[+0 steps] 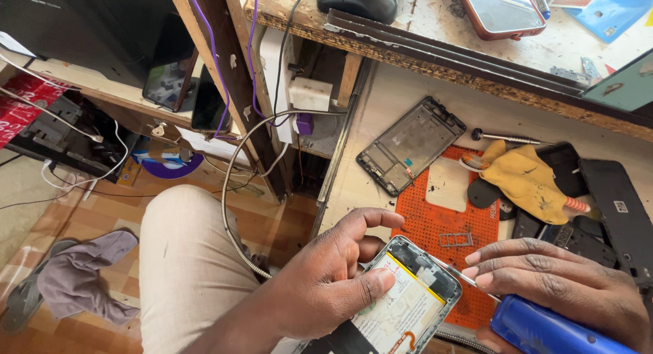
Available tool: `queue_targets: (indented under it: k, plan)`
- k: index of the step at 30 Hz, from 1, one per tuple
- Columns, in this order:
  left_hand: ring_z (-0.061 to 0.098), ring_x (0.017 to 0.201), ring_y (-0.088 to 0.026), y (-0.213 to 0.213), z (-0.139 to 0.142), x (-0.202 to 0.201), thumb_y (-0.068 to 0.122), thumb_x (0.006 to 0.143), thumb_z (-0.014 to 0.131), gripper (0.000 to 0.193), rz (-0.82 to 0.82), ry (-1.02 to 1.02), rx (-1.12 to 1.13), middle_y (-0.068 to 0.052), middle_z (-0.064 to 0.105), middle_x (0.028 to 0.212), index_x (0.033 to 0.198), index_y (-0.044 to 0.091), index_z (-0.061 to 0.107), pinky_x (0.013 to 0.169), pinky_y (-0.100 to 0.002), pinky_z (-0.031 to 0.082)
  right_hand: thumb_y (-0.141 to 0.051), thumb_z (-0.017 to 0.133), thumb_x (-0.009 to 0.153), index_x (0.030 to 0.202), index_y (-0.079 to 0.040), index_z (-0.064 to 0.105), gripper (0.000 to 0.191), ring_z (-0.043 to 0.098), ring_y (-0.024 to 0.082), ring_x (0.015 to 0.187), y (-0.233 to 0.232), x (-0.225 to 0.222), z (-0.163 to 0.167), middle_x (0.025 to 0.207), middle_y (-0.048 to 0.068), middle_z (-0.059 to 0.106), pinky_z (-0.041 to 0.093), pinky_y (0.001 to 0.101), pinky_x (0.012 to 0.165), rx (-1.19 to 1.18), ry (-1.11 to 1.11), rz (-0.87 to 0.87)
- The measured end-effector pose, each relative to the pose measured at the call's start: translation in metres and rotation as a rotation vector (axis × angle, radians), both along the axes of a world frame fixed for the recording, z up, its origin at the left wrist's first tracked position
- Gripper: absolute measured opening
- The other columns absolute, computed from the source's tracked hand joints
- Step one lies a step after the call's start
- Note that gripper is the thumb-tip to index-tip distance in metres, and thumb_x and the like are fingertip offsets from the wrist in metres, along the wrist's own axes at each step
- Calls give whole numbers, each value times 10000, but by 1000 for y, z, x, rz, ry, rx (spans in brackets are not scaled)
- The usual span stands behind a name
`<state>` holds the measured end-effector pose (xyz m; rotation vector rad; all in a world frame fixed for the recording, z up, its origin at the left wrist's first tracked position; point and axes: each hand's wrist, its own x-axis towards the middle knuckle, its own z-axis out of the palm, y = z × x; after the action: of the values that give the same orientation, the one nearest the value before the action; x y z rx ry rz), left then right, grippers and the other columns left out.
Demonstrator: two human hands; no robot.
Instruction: The person holds a disassembled smartphone on their lap and uses a blue electric screwdriver to unscrew screws from the phone's internal frame, repositioning the phone repeatedly to reach different screws. Other phone parts and tools lie on the workbench around them.
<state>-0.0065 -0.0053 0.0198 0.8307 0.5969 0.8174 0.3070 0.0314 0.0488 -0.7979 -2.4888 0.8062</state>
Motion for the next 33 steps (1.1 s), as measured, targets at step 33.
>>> queue_targets:
  k: [33]
  plan:
    - [645,1114,-173,-3,-4,-8,47,893,701,1006,-235,-92,109,-229,614,1322,1706,-30,114,930,-284,547,-404,809,884,1179,33,649,551,636,338,1140,20,22,-19,1114,227,631,530,490,1024,-709,329,-92]
